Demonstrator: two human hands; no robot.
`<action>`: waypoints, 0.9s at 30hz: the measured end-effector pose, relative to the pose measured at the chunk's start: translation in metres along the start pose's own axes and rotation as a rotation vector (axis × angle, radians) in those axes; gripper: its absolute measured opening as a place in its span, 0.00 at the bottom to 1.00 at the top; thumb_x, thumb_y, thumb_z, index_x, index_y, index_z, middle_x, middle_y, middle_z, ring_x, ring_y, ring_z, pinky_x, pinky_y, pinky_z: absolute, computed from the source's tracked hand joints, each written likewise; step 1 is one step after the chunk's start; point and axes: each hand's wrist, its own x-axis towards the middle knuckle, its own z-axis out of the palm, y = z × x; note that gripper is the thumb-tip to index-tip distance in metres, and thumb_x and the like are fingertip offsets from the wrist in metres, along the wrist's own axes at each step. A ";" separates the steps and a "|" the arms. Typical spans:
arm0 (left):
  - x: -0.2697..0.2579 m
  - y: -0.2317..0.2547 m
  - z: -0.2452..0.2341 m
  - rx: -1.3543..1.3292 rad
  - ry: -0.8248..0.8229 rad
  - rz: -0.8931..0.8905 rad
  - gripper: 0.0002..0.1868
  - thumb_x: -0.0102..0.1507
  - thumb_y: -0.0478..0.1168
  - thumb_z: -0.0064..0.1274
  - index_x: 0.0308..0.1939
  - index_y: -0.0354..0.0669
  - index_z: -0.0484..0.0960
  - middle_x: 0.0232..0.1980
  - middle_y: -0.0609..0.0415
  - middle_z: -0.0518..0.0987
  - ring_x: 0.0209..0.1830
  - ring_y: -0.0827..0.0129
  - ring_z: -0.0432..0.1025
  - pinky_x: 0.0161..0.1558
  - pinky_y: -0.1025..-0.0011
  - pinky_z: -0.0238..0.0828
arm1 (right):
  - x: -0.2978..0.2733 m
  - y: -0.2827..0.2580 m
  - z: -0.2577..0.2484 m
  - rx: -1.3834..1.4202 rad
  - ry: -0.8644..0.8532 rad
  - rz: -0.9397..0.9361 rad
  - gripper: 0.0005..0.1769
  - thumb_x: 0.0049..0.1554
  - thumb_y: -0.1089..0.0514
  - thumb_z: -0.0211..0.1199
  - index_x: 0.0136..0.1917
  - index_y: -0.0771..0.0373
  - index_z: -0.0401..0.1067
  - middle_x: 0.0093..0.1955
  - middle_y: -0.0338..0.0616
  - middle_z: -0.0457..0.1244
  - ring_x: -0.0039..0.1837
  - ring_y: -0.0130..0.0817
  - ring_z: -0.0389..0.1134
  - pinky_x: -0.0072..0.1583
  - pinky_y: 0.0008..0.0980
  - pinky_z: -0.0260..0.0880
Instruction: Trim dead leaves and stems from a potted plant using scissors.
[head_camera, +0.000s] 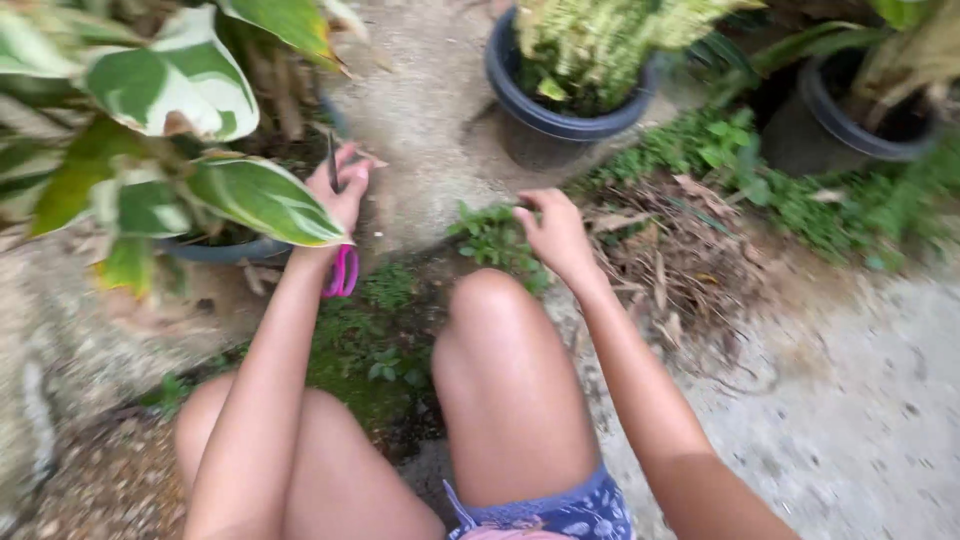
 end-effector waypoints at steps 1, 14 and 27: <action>0.010 -0.018 -0.017 0.009 0.035 -0.007 0.25 0.64 0.46 0.56 0.65 0.48 0.76 0.53 0.52 0.85 0.47 0.68 0.79 0.51 0.69 0.74 | 0.019 -0.033 0.007 0.022 -0.013 -0.027 0.17 0.58 0.56 0.66 0.59 0.65 0.76 0.55 0.57 0.68 0.59 0.50 0.69 0.62 0.46 0.67; 0.061 -0.134 -0.125 -0.656 0.020 0.541 0.38 0.72 0.31 0.39 0.86 0.51 0.48 0.86 0.48 0.56 0.62 0.66 0.65 0.56 0.71 0.66 | 0.182 -0.214 0.177 -0.607 0.189 -1.191 0.22 0.51 0.56 0.58 0.59 0.62 0.73 0.59 0.46 0.68 0.68 0.42 0.64 0.75 0.42 0.55; 0.050 -0.129 -0.105 -0.497 0.094 0.416 0.34 0.74 0.39 0.43 0.84 0.45 0.53 0.78 0.44 0.73 0.47 0.61 0.70 0.50 0.66 0.74 | 0.194 -0.193 0.143 -0.713 0.014 -1.030 0.09 0.56 0.58 0.58 0.44 0.60 0.78 0.47 0.43 0.68 0.51 0.34 0.69 0.51 0.36 0.69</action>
